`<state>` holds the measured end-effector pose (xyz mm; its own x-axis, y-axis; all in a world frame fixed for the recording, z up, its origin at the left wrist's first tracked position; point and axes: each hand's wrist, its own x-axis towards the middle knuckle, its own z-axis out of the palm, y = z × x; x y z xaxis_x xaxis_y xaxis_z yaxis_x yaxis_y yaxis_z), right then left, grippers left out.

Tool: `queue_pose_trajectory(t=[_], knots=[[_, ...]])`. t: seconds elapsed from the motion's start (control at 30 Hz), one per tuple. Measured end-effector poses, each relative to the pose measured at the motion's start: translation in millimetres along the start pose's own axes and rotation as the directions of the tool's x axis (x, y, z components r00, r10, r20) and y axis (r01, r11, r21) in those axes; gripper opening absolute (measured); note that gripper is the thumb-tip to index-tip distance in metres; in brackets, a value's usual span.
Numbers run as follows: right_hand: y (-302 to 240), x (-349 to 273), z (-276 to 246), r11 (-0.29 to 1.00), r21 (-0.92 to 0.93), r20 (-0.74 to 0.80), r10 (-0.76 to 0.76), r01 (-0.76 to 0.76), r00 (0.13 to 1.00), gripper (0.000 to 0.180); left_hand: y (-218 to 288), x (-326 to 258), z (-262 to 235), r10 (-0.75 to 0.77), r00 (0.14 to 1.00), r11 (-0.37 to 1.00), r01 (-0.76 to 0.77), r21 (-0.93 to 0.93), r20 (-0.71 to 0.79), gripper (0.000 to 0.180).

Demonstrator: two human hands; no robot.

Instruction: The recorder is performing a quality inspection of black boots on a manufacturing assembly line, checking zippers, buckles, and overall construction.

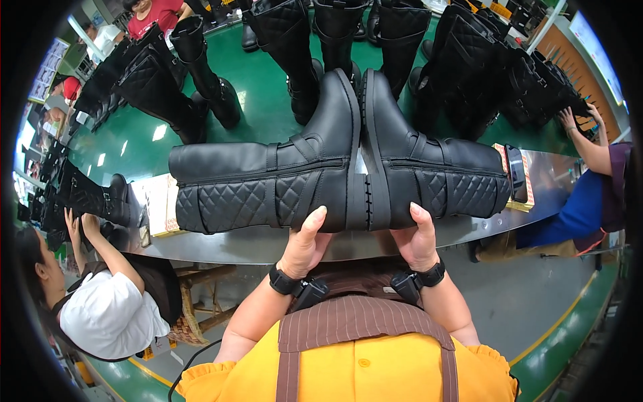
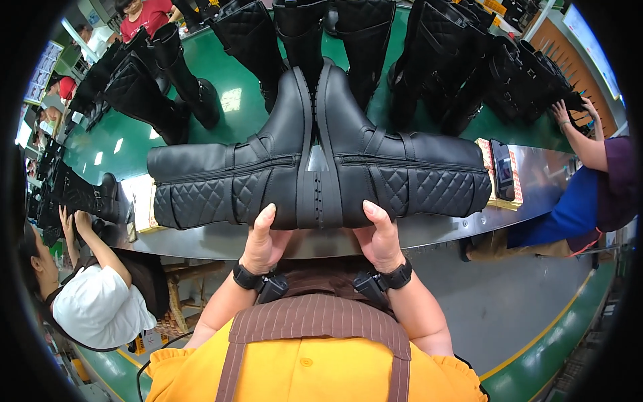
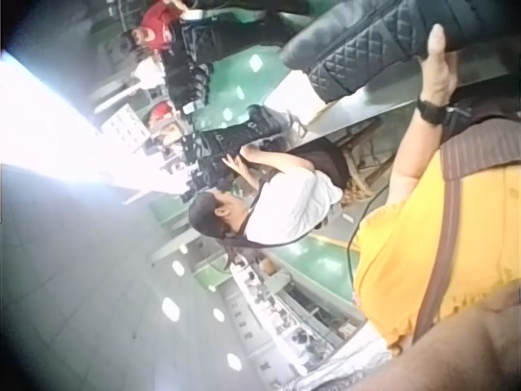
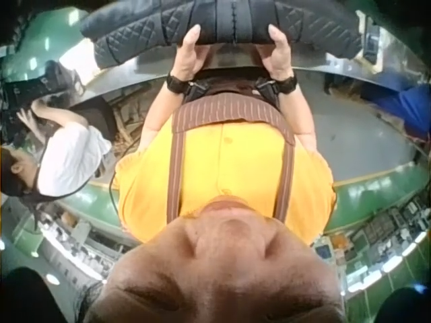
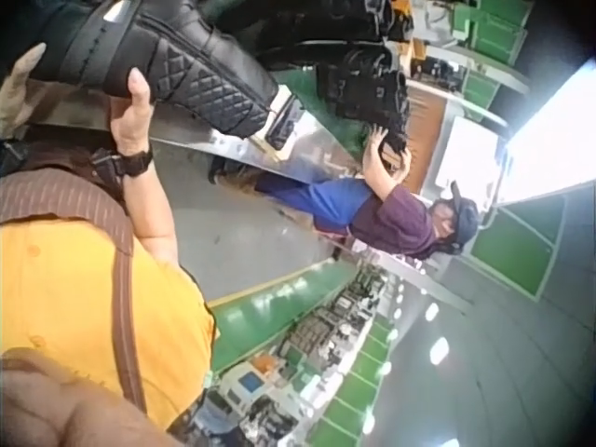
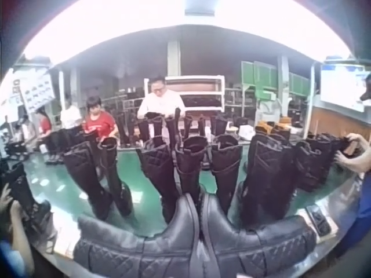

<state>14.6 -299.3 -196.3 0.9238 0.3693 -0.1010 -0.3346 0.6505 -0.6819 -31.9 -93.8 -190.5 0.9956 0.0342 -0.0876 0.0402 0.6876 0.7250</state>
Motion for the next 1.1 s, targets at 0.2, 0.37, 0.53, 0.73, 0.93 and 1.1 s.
queue_pose_trajectory(t=[0.2, 0.37, 0.53, 0.73, 0.93, 1.1], knots=[[8.8, -4.3, -30.5, 0.999, -0.034, 0.021, 0.01, -0.01, 1.0, 0.041, -9.9, -3.5, -20.5, -0.063, 0.998, 0.998, 0.063, 0.002, 0.0, 0.05], [13.2, -6.2, -50.3, 0.997, -0.058, -0.017, -0.054, 0.053, 0.998, 0.035, -21.6, -2.6, -38.5, -0.103, 0.995, 0.995, 0.103, 0.014, 0.013, 0.049], [9.4, -6.3, -35.1, 0.972, -0.143, 0.066, -0.181, 0.189, 0.981, 0.044, -17.0, -1.5, -29.8, 0.019, 0.998, 0.97, -0.034, 0.239, 0.065, 0.046], [-5.8, -9.5, -36.2, 0.503, -0.864, -0.035, -0.047, -0.007, 0.998, 0.063, 12.3, 12.5, -12.5, -0.144, 0.976, 0.982, 0.12, 0.147, 0.165, 0.055], [-3.0, -24.6, -48.9, 0.449, -0.86, 0.185, -0.17, 0.244, 0.968, 0.056, 10.6, 41.9, -10.5, 0.038, 0.999, 0.981, -0.044, 0.188, 0.037, 0.067], [-23.1, -28.0, -44.7, 0.853, -0.48, 0.208, -0.115, 0.204, 0.971, 0.051, -16.3, 32.9, 3.1, -0.189, 0.974, 0.941, 0.215, -0.26, 0.123, 0.062]])
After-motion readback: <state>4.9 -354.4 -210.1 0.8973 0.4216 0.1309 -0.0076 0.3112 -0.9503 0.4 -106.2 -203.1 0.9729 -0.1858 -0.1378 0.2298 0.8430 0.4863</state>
